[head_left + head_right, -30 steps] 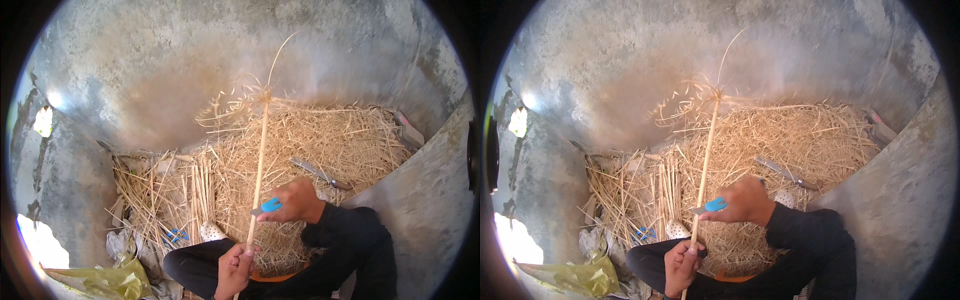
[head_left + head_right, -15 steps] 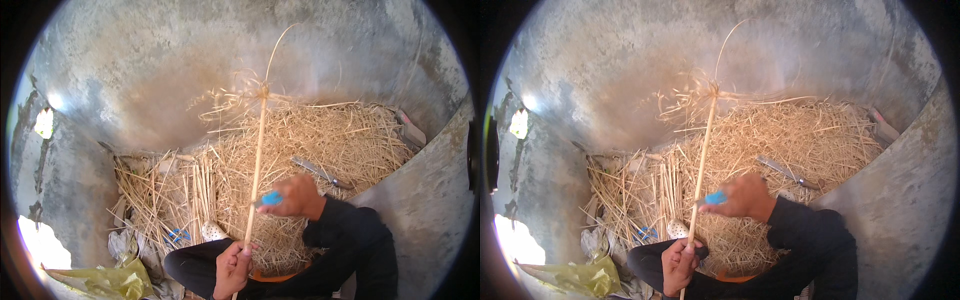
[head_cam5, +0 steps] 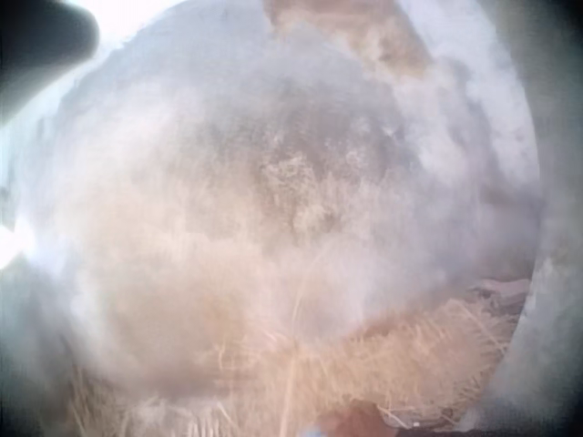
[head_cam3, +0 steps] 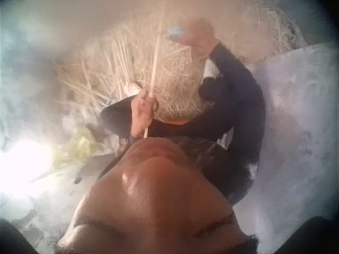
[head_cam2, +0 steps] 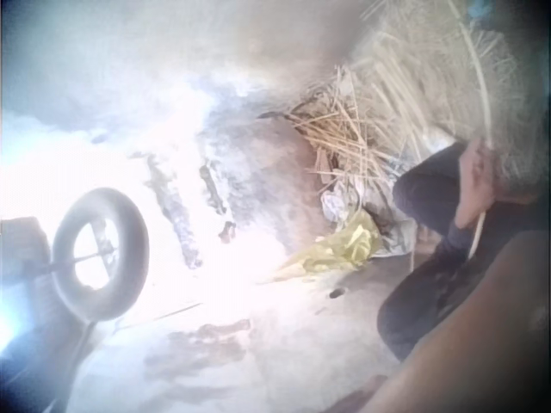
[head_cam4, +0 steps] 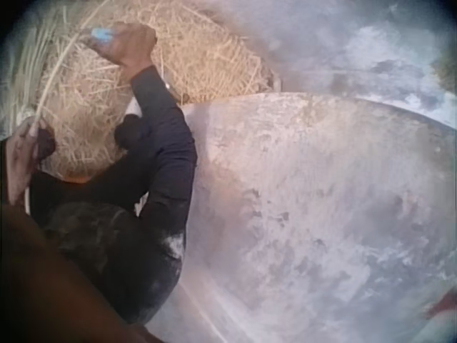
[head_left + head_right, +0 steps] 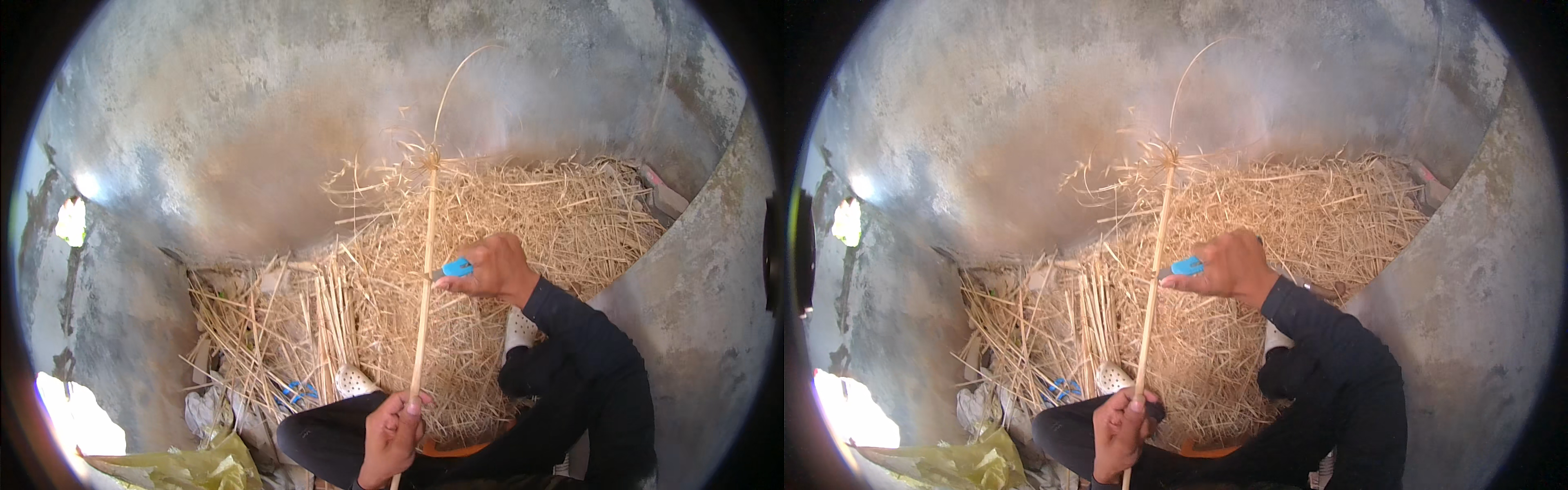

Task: The person sits on the floor and uses a knife to strip the outer layers and branches from long, thin sticks. They hold the stick with one hand and scrape it with the other, occasionally rotating the stick to access different sides. The processed sticks are placed in a pile to the left.

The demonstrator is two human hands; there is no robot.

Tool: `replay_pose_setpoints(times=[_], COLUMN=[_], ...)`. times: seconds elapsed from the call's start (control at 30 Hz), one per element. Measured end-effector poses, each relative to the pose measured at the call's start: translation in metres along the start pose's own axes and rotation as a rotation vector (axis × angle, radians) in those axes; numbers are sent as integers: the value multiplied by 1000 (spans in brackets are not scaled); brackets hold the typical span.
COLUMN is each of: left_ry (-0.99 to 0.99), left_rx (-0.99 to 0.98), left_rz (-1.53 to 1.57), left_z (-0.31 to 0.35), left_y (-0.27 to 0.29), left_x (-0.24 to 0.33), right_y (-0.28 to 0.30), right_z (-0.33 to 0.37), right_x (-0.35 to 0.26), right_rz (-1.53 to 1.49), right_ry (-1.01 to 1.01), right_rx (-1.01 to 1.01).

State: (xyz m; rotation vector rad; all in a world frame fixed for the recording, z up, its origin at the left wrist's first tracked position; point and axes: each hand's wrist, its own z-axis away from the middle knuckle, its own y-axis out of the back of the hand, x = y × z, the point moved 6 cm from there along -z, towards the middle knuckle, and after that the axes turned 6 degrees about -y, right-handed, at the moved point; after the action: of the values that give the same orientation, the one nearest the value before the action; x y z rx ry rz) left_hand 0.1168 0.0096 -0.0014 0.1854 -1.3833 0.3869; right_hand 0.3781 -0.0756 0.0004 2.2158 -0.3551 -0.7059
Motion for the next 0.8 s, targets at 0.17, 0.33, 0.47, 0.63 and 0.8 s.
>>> replay_pose_setpoints(times=[0.17, 0.33, 0.47, 0.63, 0.8], left_ry=[4, -49, 24, -34, -90], left_rx=[-26, -74, -74, -7, 24], left_rz=[-39, -62, -91, -106, -195], left_z=[14, 37, 24, 27, 34], left_y=[-5, -20, -8, 8, 10], left_x=[-1, -3, -24, -14, -9], right_y=[-4, 8, -3, 5, 8], right_z=[-10, -14, -6, 25, 85], right_x=[46, 110, 100, -6, -116], right_rz=[116, 188, 216, -48, -111], right_ry=[-193, -441, -509, -325, 49], right_rx=[27, 133, -24, -161, -115])
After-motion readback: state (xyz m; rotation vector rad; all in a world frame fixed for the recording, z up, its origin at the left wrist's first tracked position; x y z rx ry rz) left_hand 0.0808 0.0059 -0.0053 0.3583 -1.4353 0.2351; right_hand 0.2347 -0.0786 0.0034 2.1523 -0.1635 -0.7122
